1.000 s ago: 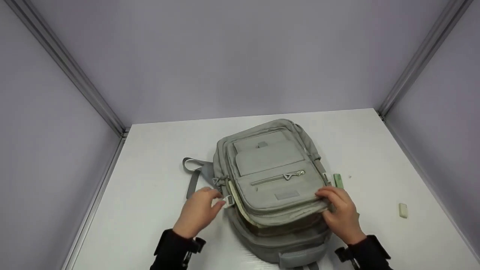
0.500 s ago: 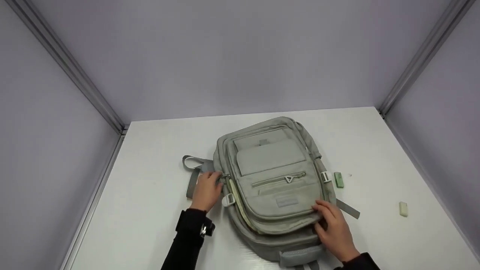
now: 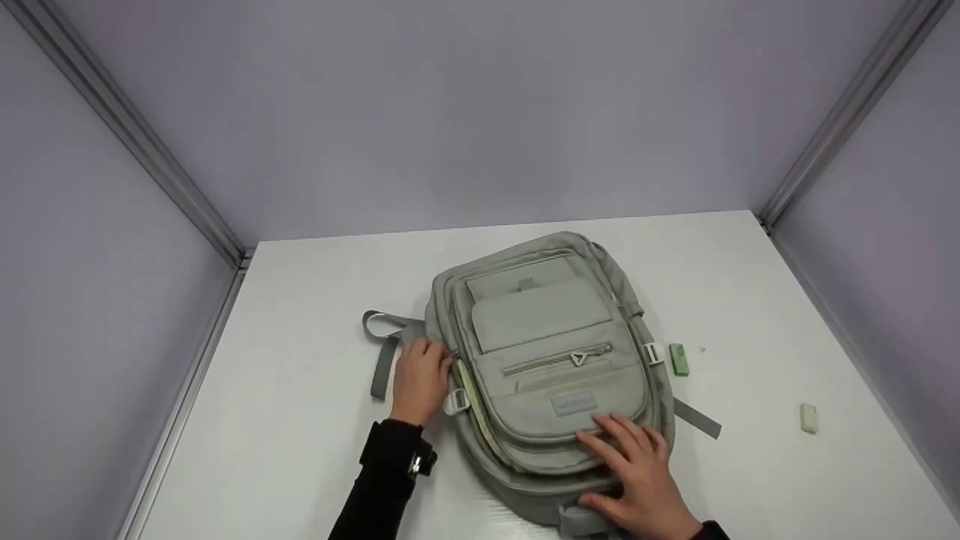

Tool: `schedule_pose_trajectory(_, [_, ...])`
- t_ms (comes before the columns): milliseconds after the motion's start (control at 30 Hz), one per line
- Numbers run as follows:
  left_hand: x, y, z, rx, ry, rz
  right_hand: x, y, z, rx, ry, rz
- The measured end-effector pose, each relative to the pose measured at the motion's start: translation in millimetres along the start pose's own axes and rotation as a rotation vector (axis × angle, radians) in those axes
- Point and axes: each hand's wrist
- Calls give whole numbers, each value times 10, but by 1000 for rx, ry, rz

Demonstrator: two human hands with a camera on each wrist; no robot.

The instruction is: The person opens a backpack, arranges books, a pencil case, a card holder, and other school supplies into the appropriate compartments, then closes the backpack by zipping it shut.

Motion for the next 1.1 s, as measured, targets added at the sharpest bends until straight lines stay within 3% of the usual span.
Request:
schedule_pose_trajectory(200, [104,-175,-99,-59,86,-20,-13,71,89,-59,-62,65])
schedule_pose_trajectory(433, [322,-462,-289,-101,61,25,-30,113,126,-66,-81,47])
schedule_pose_trajectory(667, [501,-687,-507,-94,-4,151,-22,125,118,-62,-70,51])
schedule_pose_trajectory(767, [561,-773,-585,-94,-22,173,-20,125,116,-61,-71,51])
schedule_pose_trajectory(1100, [598,-1037,-853,-191,-48,133,-32,113,135,-87,-68,51])
Point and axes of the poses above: each hand's wrist, its own y-axis towards the middle knuckle, its own x-axis out of the back of the hand, z = x × y
